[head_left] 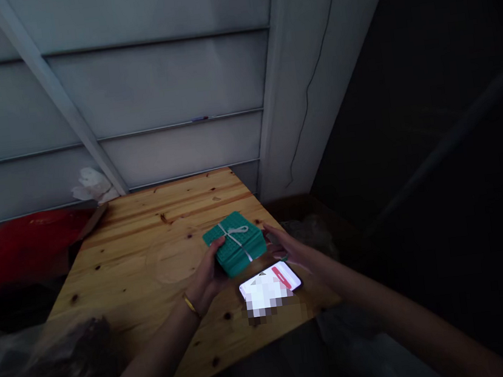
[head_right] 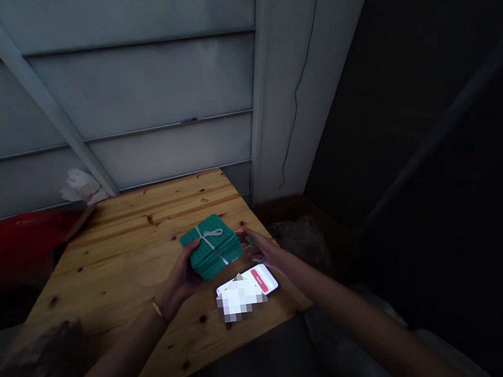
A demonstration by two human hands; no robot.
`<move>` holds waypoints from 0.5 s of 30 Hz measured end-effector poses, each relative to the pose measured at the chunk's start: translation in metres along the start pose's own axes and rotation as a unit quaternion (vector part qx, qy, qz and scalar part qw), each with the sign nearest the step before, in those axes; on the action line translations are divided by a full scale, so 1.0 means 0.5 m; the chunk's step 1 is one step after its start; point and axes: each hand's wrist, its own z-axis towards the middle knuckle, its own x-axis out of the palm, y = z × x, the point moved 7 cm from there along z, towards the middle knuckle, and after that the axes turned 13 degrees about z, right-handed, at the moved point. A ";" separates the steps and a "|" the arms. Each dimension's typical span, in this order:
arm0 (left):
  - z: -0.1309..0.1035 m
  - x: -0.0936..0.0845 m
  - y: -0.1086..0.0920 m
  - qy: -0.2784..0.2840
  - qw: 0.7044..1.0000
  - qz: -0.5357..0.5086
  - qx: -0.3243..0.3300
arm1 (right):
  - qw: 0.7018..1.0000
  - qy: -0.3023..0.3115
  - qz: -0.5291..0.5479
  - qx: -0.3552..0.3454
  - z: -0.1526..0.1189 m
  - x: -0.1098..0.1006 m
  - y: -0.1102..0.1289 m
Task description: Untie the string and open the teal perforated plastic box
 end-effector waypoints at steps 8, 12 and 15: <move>-0.096 0.033 -0.133 -0.018 0.997 0.011 0.071 | 0.976 0.117 0.182 -0.017 -0.065 0.224 -0.083; -0.139 0.019 -0.153 -0.025 0.996 0.004 0.087 | 0.937 0.141 0.314 0.053 -0.108 0.336 -0.158; -0.175 -0.025 -0.133 -0.056 0.996 0.010 0.072 | 0.938 0.222 0.240 0.119 -0.163 0.404 -0.222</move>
